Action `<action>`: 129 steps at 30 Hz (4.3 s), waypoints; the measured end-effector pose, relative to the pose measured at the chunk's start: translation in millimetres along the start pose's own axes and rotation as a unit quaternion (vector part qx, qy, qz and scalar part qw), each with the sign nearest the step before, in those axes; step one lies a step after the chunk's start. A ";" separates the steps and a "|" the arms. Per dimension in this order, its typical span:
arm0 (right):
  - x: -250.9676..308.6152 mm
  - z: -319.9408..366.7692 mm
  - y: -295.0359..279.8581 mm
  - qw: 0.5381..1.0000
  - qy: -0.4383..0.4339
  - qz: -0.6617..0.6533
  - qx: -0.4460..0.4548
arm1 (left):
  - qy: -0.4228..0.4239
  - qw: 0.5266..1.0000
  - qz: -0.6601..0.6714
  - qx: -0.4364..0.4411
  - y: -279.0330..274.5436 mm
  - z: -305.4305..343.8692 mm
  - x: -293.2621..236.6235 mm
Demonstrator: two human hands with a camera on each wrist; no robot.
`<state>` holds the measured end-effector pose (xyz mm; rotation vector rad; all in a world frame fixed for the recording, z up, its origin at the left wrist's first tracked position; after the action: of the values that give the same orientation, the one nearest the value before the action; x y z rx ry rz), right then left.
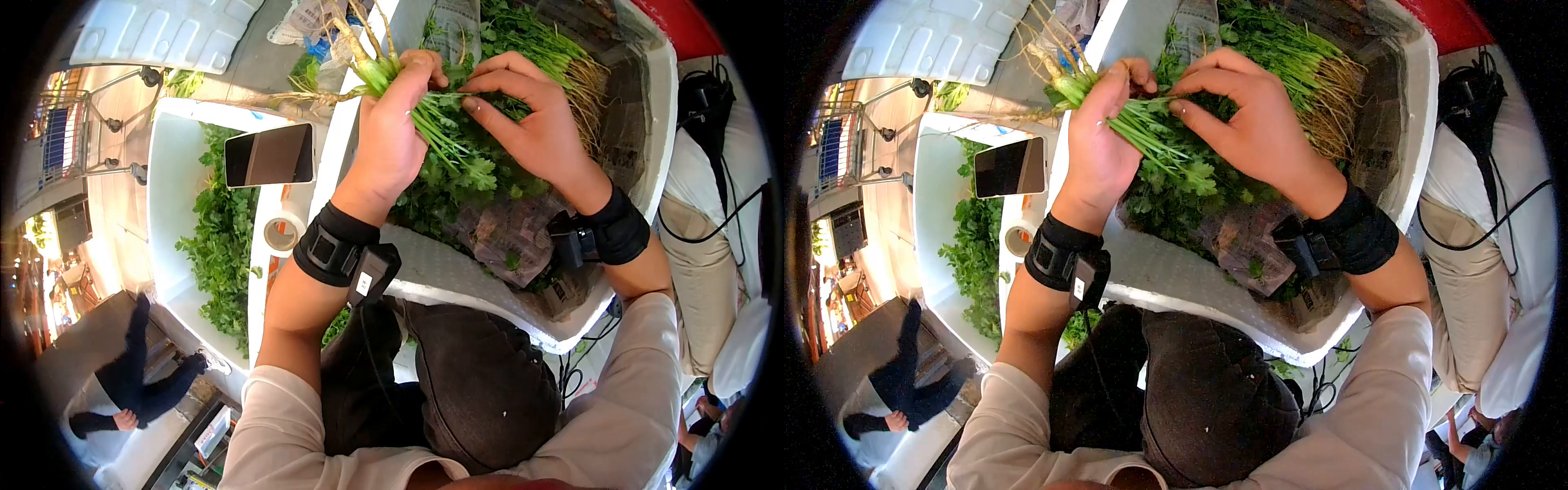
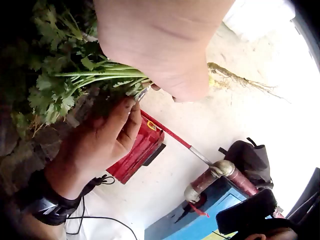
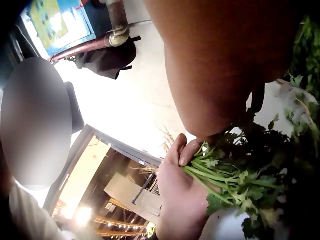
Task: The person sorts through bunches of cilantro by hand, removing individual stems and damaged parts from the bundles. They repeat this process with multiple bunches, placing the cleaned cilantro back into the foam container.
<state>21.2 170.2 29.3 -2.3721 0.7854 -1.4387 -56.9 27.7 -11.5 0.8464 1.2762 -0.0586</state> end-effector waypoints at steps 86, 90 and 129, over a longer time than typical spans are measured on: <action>-75.7 -24.6 -48.3 0.961 0.030 0.240 -0.135 | -0.132 0.966 -0.199 -0.095 -8.0 7.5 4.2; -48.5 -20.3 -89.5 0.896 -0.078 0.336 -0.281 | -0.216 0.957 -0.186 -0.056 -4.3 12.0 10.0; -41.0 -3.9 0.4 0.946 0.159 -0.237 0.151 | -0.141 0.989 0.003 -0.033 1.2 4.9 11.4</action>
<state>2.7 193.4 0.7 -2.2007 0.0247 -1.9965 -48.5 30.3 -20.4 0.7552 1.0042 -0.1258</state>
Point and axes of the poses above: each hand's wrist, its own z-axis away from the middle knuckle, its own y-axis out of the palm, x = y × z, the point moved 6 cm from there along -z, towards the middle knuckle
